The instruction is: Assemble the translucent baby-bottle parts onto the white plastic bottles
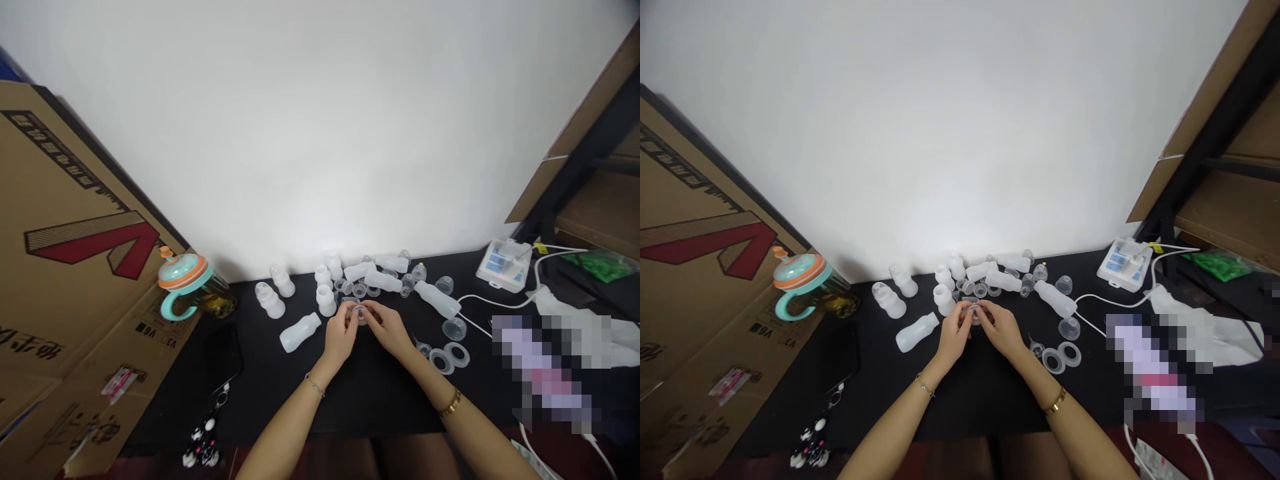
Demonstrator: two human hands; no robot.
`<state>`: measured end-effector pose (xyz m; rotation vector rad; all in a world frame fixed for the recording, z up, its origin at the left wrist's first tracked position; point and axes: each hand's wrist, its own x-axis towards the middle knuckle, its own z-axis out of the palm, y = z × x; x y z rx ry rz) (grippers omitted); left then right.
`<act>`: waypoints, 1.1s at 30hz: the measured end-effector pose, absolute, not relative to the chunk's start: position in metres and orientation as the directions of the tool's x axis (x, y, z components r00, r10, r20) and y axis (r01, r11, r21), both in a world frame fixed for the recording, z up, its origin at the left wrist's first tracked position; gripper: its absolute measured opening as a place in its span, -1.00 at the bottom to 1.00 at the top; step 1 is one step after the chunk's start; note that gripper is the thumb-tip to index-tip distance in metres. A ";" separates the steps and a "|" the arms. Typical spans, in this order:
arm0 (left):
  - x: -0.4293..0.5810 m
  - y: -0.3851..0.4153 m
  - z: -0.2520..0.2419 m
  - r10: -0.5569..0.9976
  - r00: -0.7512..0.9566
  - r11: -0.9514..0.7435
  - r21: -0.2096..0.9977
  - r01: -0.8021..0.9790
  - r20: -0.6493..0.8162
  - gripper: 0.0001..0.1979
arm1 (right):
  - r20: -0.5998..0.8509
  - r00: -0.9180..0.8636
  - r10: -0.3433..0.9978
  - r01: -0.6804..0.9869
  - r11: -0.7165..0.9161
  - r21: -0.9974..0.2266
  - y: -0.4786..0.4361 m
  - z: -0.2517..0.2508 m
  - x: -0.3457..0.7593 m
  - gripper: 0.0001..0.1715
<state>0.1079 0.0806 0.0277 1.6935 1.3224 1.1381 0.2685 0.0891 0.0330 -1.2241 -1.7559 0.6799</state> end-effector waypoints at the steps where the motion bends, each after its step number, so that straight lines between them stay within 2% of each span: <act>1: 0.108 0.080 0.028 0.972 0.097 -0.236 0.905 0.355 0.215 -0.65 | 0.335 -0.144 0.931 0.455 0.363 -0.813 0.089 0.033 0.268 -0.65; 13: 0.109 0.081 0.029 0.980 0.126 -0.180 0.950 0.255 0.152 -0.62 | 0.305 -0.191 0.933 0.481 0.360 -0.799 0.087 0.038 0.267 -0.64; 33: 0.110 0.079 0.032 0.978 0.122 -0.201 0.924 0.326 0.170 -0.69 | 0.353 -0.212 0.911 0.506 0.412 -0.758 0.088 0.035 0.267 -0.67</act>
